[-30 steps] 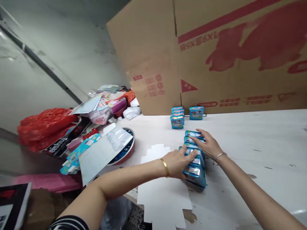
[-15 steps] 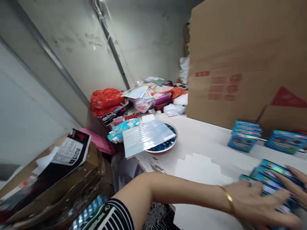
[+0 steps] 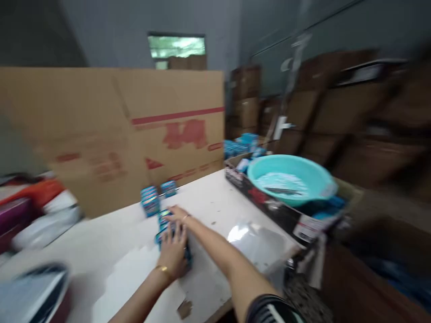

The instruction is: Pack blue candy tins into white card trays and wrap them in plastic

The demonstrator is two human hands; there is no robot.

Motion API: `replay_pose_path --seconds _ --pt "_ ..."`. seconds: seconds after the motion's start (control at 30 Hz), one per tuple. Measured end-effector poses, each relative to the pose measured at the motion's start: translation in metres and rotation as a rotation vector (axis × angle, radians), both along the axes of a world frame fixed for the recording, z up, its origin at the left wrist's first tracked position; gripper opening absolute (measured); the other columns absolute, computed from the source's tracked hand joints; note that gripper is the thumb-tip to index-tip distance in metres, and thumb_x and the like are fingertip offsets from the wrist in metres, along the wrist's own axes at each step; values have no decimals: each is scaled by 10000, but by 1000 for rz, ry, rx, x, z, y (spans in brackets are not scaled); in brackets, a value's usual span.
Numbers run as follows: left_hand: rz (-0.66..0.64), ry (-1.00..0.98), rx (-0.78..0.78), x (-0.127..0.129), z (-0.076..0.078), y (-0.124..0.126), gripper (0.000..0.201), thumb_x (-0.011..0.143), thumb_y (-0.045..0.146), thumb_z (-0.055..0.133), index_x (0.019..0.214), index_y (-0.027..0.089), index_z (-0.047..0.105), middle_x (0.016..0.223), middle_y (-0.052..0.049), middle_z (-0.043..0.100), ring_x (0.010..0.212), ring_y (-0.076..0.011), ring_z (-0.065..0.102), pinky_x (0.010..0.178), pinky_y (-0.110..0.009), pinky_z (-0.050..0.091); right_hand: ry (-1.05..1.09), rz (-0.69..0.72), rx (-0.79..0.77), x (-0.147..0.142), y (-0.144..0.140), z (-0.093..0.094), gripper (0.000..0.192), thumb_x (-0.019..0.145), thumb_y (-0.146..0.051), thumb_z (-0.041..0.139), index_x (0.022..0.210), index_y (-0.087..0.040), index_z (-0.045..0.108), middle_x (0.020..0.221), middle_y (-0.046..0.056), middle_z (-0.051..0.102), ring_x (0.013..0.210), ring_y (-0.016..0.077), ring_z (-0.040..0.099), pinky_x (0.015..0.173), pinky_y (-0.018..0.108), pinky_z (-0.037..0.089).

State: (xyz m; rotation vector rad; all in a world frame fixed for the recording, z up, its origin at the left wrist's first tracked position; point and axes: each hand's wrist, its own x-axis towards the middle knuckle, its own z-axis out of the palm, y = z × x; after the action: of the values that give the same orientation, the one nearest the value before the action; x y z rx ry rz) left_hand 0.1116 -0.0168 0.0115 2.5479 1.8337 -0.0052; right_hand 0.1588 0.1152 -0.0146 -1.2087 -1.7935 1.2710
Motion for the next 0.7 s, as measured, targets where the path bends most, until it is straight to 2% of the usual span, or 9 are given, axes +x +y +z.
replay_pose_path --seconds 0.07,0.13,0.2,0.23,0.3,0.37,0.47,0.57,0.7 --pt "-84 -49 64 -10 -17 21 956 622 179 665 1481 117 249 1547 -192 190 1414 -444 22 1120 -601 191 -3 -59 9 30 26 3 620 796 -423 706 1315 -157 497 1340 130 519 1249 284 484 1073 457 378" --pt "-159 -172 190 -27 -33 29 938 758 319 584 1510 123 58 1547 -183 206 1434 -360 99 1117 -538 272 30 -72 15 37 33 -2 818 788 -533 671 1431 -146 346 1433 141 433 1333 279 401 1119 404 321" --pt "-207 -237 331 -41 -47 29 968 807 456 529 1501 115 -53 1535 -217 215 1420 -340 203 1094 -541 318 101 -80 -10 32 29 -9 877 830 -631 547 1478 -131 232 1478 145 372 1370 267 350 1139 399 283" --pt "-226 -243 387 -44 -53 29 985 797 497 532 1500 110 -39 1531 -236 207 1409 -350 234 1082 -552 330 136 -88 -29 29 25 -13 866 848 -661 482 1481 -129 223 1479 144 370 1375 265 343 1143 413 272" --pt "-258 -234 445 -47 -59 32 956 760 517 563 1490 95 113 1525 -262 197 1396 -387 249 1066 -575 339 191 -104 -61 28 19 -20 830 859 -700 399 1466 -148 272 1461 128 405 1371 264 349 1144 441 262" --pt "-284 -243 422 -47 -58 38 856 750 528 573 1436 101 292 1507 -257 254 1385 -405 265 1065 -593 327 216 -116 -72 31 15 -23 817 843 -735 373 1438 -176 340 1443 101 436 1367 258 356 1147 448 258" --pt "-281 -348 290 -54 -42 48 663 841 519 489 1384 153 390 1403 -201 449 1315 -353 408 1052 -570 359 262 -123 -107 37 11 -29 869 790 -779 407 1425 -188 365 1469 82 404 1391 254 315 1170 429 209" --pt "-113 -488 251 -70 -24 54 488 887 500 444 1248 181 521 1165 -145 579 1096 -286 572 946 -477 475 323 -120 -137 38 2 -45 882 785 -780 414 1440 -196 335 1528 70 300 1436 236 203 1195 402 114" --pt "-117 -482 76 -86 -13 57 393 875 512 473 1056 185 594 1032 -91 545 894 -215 607 805 -374 530 404 -82 -169 37 -13 -70 873 804 -769 391 1471 -219 265 1564 44 204 1454 226 137 1201 412 77"
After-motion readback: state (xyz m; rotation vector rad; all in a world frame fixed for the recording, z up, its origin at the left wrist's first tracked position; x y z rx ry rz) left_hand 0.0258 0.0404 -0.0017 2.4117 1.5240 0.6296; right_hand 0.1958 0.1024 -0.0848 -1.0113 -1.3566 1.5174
